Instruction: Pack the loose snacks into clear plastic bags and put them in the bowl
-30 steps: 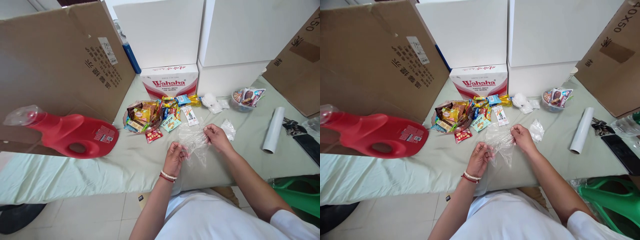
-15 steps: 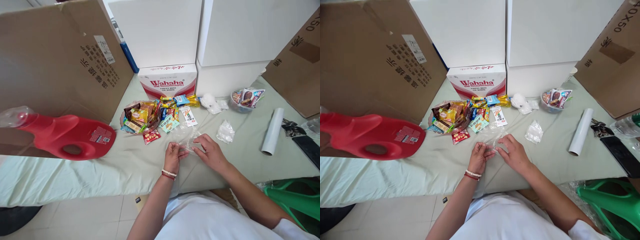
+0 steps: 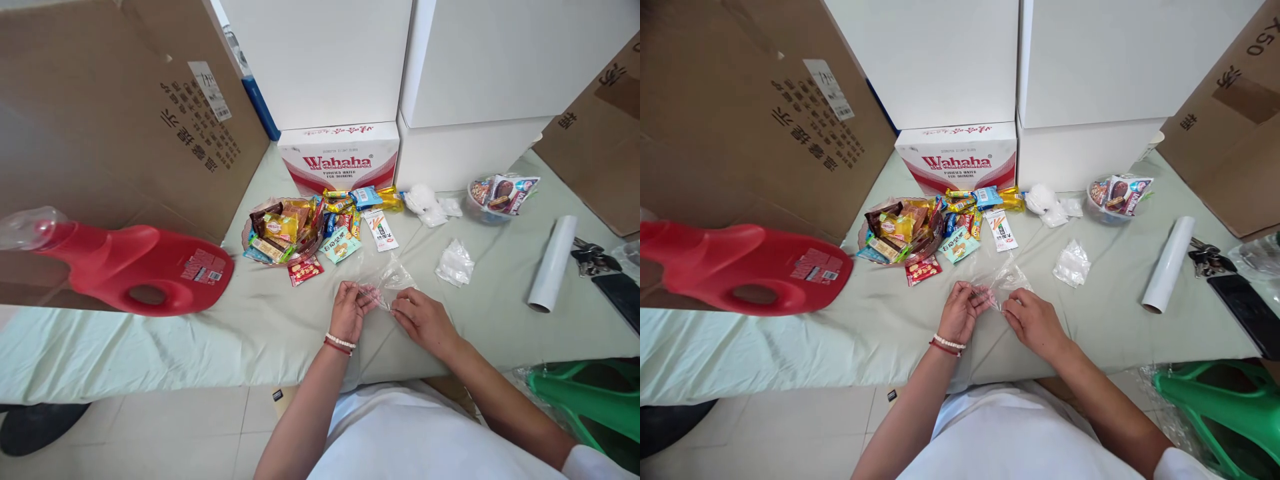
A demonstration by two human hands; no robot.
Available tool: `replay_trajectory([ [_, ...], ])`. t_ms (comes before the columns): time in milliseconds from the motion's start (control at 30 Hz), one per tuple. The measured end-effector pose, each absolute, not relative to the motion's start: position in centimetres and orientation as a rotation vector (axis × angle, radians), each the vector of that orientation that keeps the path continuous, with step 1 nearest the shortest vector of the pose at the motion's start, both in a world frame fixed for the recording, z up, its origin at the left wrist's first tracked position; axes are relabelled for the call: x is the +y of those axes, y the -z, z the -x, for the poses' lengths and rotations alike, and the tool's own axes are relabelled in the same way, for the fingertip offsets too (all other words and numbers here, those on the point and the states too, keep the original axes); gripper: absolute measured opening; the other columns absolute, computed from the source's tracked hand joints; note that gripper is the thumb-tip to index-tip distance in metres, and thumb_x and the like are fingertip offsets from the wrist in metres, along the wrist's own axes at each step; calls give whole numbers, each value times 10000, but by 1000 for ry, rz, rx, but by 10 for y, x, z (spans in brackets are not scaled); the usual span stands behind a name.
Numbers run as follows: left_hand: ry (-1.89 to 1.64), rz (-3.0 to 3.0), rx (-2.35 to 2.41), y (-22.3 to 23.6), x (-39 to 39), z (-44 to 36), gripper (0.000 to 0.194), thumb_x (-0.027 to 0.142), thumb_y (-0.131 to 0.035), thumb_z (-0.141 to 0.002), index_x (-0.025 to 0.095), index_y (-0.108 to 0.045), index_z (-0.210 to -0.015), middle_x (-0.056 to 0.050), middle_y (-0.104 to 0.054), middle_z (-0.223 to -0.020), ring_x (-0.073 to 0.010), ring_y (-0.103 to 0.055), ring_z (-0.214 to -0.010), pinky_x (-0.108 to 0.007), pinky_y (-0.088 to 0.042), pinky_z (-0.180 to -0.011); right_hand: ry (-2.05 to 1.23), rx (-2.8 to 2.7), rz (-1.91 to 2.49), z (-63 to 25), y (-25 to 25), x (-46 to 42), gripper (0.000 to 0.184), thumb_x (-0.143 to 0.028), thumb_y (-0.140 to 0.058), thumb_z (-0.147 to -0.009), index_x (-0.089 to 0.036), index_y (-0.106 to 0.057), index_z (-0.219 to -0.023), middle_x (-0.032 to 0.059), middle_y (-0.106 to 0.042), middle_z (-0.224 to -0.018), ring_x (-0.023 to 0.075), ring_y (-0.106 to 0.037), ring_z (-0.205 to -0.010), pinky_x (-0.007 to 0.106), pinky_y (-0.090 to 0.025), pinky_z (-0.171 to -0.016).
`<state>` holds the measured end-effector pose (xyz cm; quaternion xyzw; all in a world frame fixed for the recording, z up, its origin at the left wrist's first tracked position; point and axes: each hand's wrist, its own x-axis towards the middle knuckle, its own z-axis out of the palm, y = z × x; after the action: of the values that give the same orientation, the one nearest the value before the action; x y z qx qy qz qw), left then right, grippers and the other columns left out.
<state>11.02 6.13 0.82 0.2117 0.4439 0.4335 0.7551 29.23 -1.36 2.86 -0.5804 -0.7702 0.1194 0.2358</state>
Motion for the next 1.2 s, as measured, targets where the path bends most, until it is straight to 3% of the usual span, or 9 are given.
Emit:
replay_trajectory([
  [167,-952,-380,899,-10,61,-111,490,496,-824,-740,229,-431,-859,-31,-745,-901,-232,-765,-904,-379,-592,-821,-526,-2002,1596,-293,-28,-15,185,-265,-487,-1024,-242,-666,-980,42,-681,-898,179,-653,-815,290,-485,-693],
  [300,-904,-392,832,-16,53,-112,463,512,-848,-722,201,-555,-899,-81,-745,-1029,-233,-725,-1015,-375,-573,-879,-550,-1929,1619,-291,-26,-14,197,-308,-487,-1029,-242,-659,-959,32,-663,-843,178,-635,-744,293,-460,-657],
  [400,-867,-538,872,-20,45,-113,405,404,-902,-668,184,-663,-911,-41,-713,-988,-171,-674,-931,-294,-545,-822,-572,-1871,1593,-289,-28,-12,187,-316,-503,-1026,-236,-656,-953,30,-666,-850,173,-646,-750,296,-467,-678],
  [533,-837,-706,948,-21,41,-116,352,442,-886,-681,163,-732,-831,-3,-642,-792,-116,-556,-743,-226,-441,-652,-626,-1825,1572,-287,-33,-9,180,-326,-518,-1019,-240,-659,-949,32,-676,-865,172,-656,-761,300,-475,-690],
  [667,-836,-703,955,-21,43,-117,370,454,-903,-661,162,-688,-735,17,-625,-708,-103,-538,-674,-235,-431,-654,-715,-1788,1545,-286,-38,-7,165,-334,-543,-998,-246,-668,-936,30,-678,-864,177,-647,-764,303,-472,-690],
  [833,-843,-586,899,-19,44,-114,416,470,-910,-663,161,-656,-780,-42,-727,-887,-141,-652,-790,-284,-510,-757,-895,-1626,1546,-291,-42,-8,192,-398,-585,-970,-256,-712,-944,22,-673,-832,161,-581,-678,284,-444,-631],
  [1000,-845,-523,850,-18,45,-114,444,460,-912,-674,169,-605,-807,-66,-758,-936,-158,-700,-838,-304,-543,-806,-1145,-1353,1536,-294,-41,-10,293,-510,-642,-918,-227,-713,-896,-16,-589,-702,130,-447,-591,259,-359,-569],
  [1200,-839,-481,786,-21,45,-113,444,427,-883,-715,192,-518,-808,-56,-759,-954,-211,-756,-880,-362,-591,-828,-1305,-1218,1450,-293,-46,-9,331,-540,-659,-897,-212,-688,-872,-25,-564,-696,128,-468,-640,245,-363,-601],
])
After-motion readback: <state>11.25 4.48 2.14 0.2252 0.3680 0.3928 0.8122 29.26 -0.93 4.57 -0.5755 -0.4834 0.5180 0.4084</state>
